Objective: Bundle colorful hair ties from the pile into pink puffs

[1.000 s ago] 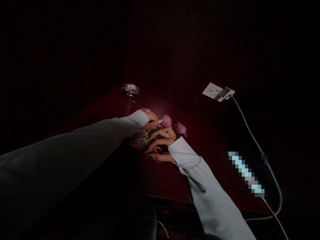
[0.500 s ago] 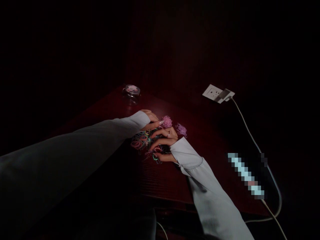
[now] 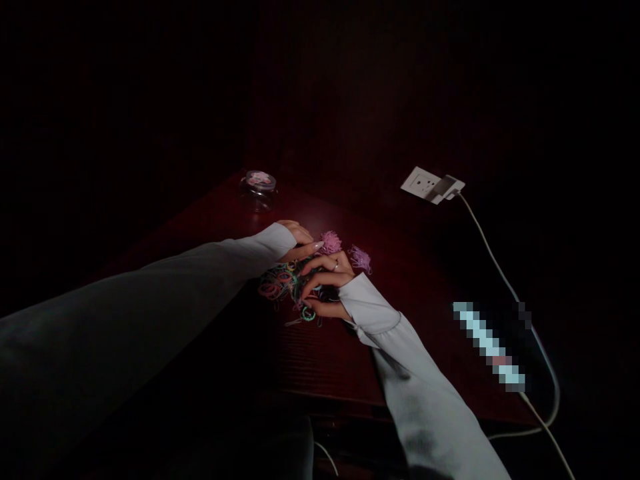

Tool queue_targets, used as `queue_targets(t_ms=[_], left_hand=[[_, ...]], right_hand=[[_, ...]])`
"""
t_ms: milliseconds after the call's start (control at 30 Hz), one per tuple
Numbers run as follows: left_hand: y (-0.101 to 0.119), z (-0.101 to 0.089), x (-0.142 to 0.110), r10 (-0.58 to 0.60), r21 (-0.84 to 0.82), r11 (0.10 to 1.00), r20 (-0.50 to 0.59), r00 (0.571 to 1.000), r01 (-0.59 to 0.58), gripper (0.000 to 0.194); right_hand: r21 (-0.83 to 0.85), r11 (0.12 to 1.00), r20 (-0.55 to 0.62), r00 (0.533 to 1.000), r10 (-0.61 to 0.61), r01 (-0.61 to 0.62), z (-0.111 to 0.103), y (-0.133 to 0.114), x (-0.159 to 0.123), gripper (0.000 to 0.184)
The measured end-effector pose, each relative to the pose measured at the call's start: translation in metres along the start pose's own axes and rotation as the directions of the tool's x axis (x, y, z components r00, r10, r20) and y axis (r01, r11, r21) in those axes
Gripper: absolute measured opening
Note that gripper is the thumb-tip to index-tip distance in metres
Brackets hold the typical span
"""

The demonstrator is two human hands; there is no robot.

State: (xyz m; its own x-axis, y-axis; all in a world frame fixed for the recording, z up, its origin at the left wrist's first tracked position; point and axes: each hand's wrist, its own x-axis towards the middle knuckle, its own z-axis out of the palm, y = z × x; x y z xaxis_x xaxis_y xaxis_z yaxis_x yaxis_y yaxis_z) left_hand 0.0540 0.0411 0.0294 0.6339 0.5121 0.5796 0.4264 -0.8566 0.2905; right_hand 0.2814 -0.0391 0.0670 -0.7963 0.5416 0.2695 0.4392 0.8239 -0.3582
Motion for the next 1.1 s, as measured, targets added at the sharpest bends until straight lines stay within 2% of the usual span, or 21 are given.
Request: queue_targets(t_ms=[267, 333, 400, 467, 533, 667, 733, 800, 933, 1000, 1100], left_hand=[[0.004, -0.001, -0.001, -0.009, 0.014, 1.0, -0.008, 1.0, 0.01, 0.061], [0.004, -0.002, -0.001, -0.014, 0.015, 1.0, 0.001, 1.0, 0.014, 0.062], [0.004, -0.002, -0.001, -0.021, 0.017, 1.0, 0.018, 1.0, 0.021, 0.064], [0.003, -0.002, -0.001, -0.031, 0.018, 0.999, 0.03, 0.999, 0.03, 0.066], [0.003, -0.002, -0.001, -0.035, 0.022, 0.999, 0.036, 0.999, 0.034, 0.067], [0.003, 0.0, -0.001, -0.034, 0.026, 0.999, 0.023, 0.999, 0.034, 0.065], [0.004, 0.0, -0.002, -0.037, 0.021, 0.999, 0.008, 0.999, 0.037, 0.065], [0.005, 0.0, -0.002, -0.036, 0.016, 0.999, 0.0, 0.999, 0.036, 0.064], [0.005, 0.0, -0.002, -0.035, 0.017, 0.999, 0.006, 0.999, 0.034, 0.064], [0.005, -0.001, -0.002, -0.038, 0.015, 0.999, 0.011, 0.999, 0.037, 0.064], [0.003, -0.001, -0.002, -0.038, 0.002, 0.999, 0.016, 0.999, 0.038, 0.063]], right_hand=[[0.026, 1.0, 0.039, 0.999, -0.018, 0.017, 0.001, -0.006, 0.002, 0.004], [0.034, 0.999, -0.023, 1.0, -0.001, 0.001, -0.001, 0.002, 0.001, 0.004], [0.047, 0.998, -0.148, 0.988, 0.052, -0.045, -0.005, 0.017, -0.001, 0.003], [0.06, 0.991, -0.312, 0.941, 0.13, -0.117, -0.012, 0.036, -0.004, 0.005], [0.075, 0.983, -0.473, 0.862, 0.185, -0.17, -0.021, 0.053, -0.009, 0.01], [0.129, 0.94, -0.707, 0.636, 0.31, -0.314, -0.042, 0.073, -0.023, 0.02], [0.136, 0.917, -0.763, 0.55, 0.339, -0.376, -0.048, 0.078, -0.03, 0.025], [0.085, 0.868, -0.766, 0.525, 0.371, -0.489, -0.049, 0.083, -0.035, 0.026], [-0.078, 0.671, -0.678, 0.533, 0.506, -0.737, -0.036, 0.097, -0.037, 0.022], [-0.06, 0.623, -0.68, 0.489, 0.547, -0.78, -0.031, 0.102, -0.036, 0.023], [-0.019, 0.614, -0.736, 0.427, 0.526, -0.789, -0.03, 0.103, -0.036, 0.025]])
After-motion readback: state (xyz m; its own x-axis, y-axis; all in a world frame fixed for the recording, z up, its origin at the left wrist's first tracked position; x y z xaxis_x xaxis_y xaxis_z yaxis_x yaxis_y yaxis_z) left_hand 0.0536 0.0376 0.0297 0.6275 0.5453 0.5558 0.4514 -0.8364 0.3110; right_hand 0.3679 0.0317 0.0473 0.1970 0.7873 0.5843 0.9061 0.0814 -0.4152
